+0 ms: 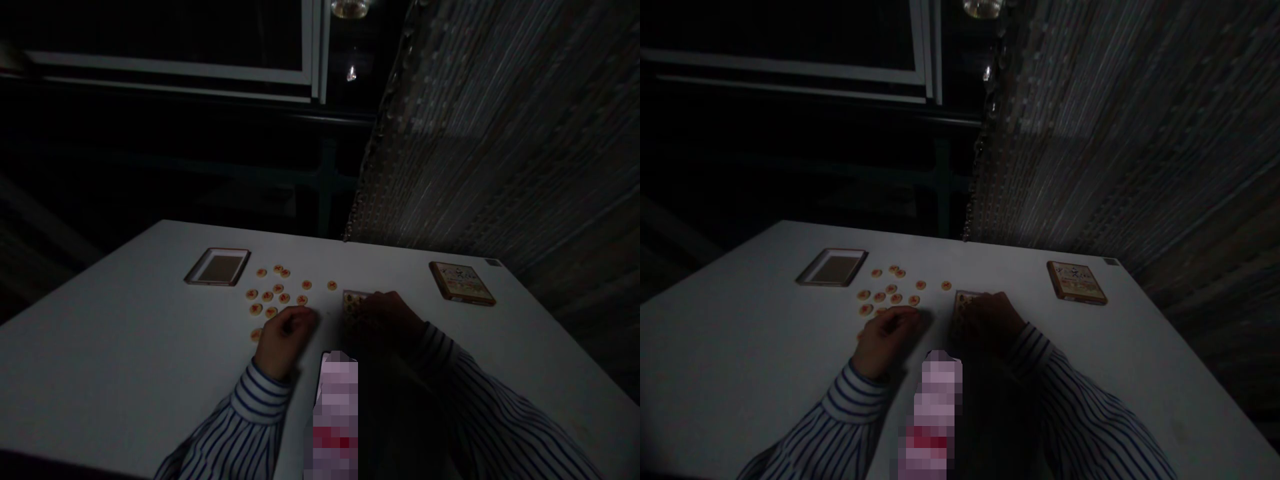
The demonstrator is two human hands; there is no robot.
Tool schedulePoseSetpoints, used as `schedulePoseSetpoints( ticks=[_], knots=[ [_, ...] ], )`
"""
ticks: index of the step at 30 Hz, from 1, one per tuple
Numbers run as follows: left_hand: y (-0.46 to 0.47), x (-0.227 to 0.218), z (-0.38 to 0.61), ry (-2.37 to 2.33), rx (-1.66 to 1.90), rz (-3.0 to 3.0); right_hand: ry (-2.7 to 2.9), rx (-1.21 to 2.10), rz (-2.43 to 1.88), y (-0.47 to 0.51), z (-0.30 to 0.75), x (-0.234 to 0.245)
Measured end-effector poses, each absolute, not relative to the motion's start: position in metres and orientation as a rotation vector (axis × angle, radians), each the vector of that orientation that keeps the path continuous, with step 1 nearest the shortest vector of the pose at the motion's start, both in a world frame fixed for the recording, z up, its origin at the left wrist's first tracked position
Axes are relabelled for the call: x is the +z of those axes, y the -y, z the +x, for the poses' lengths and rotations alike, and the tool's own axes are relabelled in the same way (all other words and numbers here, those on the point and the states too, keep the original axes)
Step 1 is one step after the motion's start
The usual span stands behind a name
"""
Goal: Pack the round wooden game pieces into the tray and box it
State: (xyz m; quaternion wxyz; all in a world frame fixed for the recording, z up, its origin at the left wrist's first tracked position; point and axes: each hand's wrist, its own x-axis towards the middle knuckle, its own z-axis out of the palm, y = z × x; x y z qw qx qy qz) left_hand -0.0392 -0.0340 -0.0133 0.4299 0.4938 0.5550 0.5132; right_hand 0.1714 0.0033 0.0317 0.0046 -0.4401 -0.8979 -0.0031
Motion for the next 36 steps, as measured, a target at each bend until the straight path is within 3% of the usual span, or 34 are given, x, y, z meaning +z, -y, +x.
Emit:
schedulePoseSetpoints(
  ticks=[13, 36],
  knots=[
    [0.033, -0.032, -0.156, -2.038, 1.075, 1.734, 2.897, -0.049, -1.071, -0.021, 0.106, 0.034],
    [-0.024, -0.035, -0.175, -1.912, 0.943, 1.886, 2.996, 0.027, -0.988, -0.054, 0.044, 0.015]
  ],
)
